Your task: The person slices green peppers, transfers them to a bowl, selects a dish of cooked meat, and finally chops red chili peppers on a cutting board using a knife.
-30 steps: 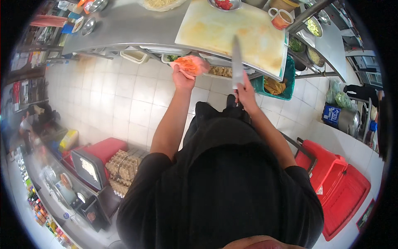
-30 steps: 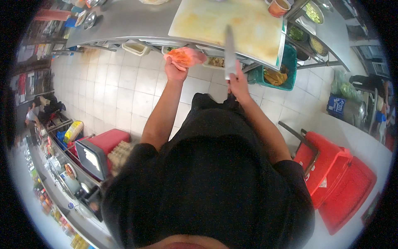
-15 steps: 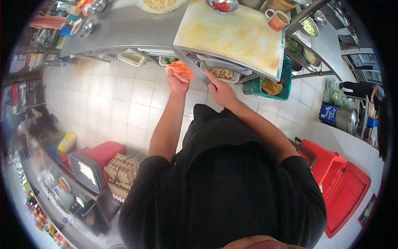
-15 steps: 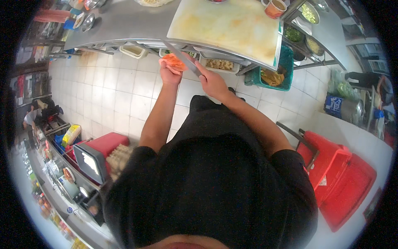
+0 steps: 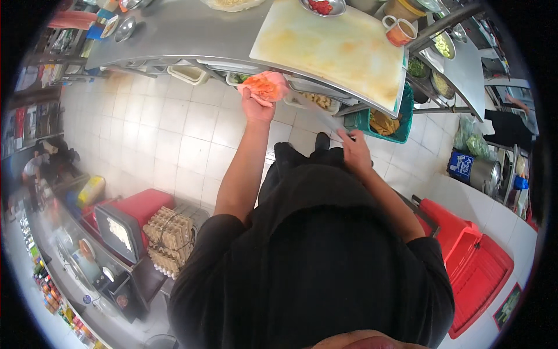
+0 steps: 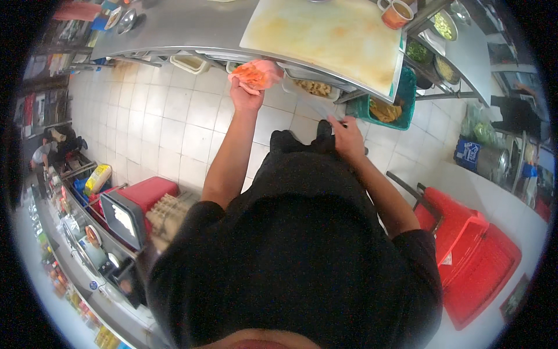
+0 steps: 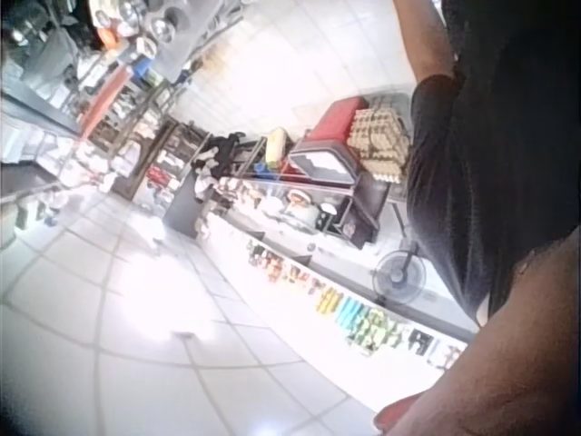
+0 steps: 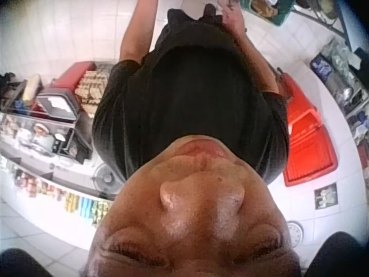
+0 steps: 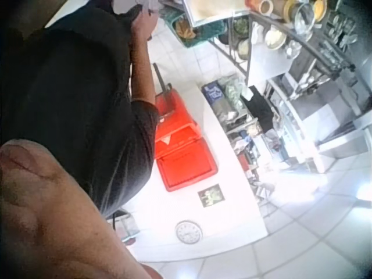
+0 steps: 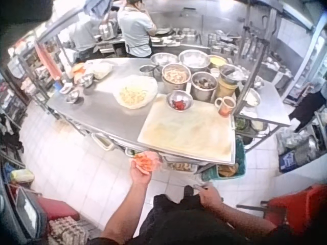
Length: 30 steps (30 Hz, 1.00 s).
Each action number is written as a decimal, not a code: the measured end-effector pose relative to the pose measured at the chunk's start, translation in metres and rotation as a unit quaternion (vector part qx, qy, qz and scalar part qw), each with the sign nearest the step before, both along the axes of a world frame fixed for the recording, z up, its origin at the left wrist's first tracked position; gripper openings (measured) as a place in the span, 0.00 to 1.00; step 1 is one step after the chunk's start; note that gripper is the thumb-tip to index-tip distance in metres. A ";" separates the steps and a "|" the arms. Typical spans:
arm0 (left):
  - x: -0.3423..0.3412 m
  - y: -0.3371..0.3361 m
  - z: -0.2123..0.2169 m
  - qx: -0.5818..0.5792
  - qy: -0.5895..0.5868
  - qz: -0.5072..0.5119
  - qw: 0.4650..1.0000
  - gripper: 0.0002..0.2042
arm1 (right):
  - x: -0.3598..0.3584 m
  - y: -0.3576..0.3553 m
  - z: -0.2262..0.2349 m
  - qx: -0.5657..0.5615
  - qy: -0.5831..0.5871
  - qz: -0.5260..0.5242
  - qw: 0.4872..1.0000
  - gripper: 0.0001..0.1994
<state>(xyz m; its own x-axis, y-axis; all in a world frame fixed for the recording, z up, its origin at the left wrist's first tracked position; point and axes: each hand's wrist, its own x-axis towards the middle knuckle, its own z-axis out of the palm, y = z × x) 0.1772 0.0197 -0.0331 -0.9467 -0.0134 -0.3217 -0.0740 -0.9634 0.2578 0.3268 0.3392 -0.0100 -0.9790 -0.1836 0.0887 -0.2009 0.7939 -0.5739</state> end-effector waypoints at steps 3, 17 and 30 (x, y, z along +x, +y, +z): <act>0.003 0.012 0.007 0.008 0.066 -0.054 0.996 0.28 | 0.026 0.038 0.004 -0.069 -0.028 -0.078 0.994 0.25; -0.013 0.116 0.014 -0.105 -0.074 -0.077 0.989 0.24 | 0.063 0.084 -0.010 -0.167 -0.015 -0.207 0.964 0.22; 0.025 0.187 0.037 -0.048 -0.097 -0.222 0.969 0.22 | -0.144 0.171 0.036 -0.045 -0.088 -0.225 0.969 0.25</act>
<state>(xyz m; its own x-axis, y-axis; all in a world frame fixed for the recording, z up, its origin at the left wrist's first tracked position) 0.2026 0.2071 0.0041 -0.7885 0.3421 -0.5111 -0.5308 -0.7983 0.2845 0.1827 0.5104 0.0259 -0.9597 0.2657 -0.0915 0.2613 0.7241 -0.6382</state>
